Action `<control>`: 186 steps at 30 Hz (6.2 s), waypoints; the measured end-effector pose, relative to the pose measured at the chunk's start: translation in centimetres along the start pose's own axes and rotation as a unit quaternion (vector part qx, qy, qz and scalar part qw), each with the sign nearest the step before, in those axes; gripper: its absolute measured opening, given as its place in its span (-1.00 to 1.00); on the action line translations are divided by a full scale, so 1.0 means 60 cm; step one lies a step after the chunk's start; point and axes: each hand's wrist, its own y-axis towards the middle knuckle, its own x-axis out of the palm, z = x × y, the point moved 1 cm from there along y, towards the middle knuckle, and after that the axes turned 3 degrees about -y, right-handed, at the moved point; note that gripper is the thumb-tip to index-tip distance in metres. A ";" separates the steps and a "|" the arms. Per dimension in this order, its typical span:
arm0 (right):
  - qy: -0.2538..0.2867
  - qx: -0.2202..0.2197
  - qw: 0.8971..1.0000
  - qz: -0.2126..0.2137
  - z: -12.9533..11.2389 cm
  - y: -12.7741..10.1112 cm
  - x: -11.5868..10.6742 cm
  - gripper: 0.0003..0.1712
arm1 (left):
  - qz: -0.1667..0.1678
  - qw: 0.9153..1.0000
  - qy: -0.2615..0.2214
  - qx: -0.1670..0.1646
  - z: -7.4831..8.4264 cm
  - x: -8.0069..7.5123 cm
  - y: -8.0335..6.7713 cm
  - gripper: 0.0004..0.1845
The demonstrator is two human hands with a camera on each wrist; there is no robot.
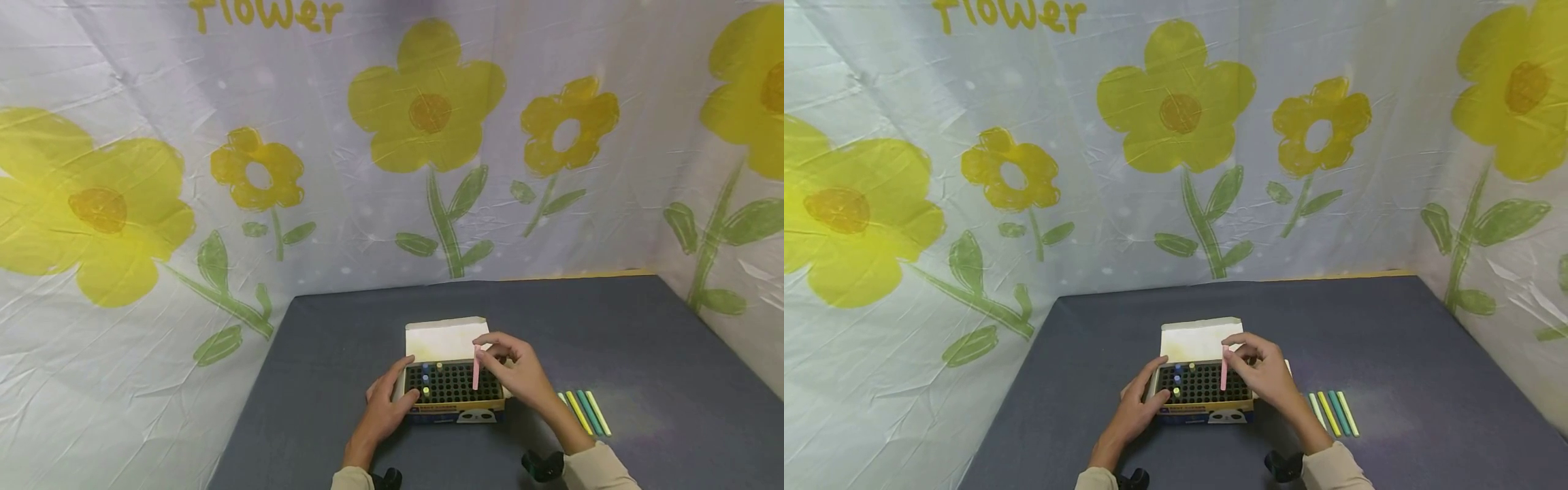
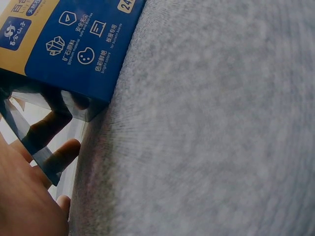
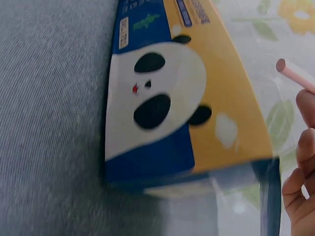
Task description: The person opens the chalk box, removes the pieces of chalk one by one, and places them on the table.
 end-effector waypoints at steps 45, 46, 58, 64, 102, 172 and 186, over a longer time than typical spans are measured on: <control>-0.122 0.210 0.969 -0.038 0.116 -0.140 -0.245 -0.55 | 0.005 1.000 -0.003 -0.010 0.002 0.002 -0.001 -0.34; -0.127 0.212 0.968 -0.045 0.119 -0.141 -0.249 -0.55 | 0.004 1.000 -0.004 -0.009 0.001 0.002 -0.001 -0.34; -0.205 0.221 0.946 -0.121 0.138 -0.147 -0.262 -0.60 | 0.005 1.000 0.005 0.005 -0.004 0.004 0.001 -0.33; -0.249 0.220 0.936 -0.114 0.132 -0.140 -0.251 -0.66 | 0.006 1.000 -0.001 0.004 -0.006 0.004 0.000 -0.34; -0.112 0.190 0.975 -0.002 0.076 -0.113 -0.219 -0.50 | 0.004 1.000 0.002 0.007 -0.004 0.003 -0.003 -0.35; -0.251 0.075 0.962 0.074 -0.032 0.014 0.134 -0.89 | 0.001 1.000 -0.004 0.013 -0.006 0.003 0.002 -0.34; -0.312 0.079 0.943 0.086 -0.032 0.014 0.146 -0.83 | -0.004 1.000 -0.015 0.005 -0.004 0.002 0.002 -0.35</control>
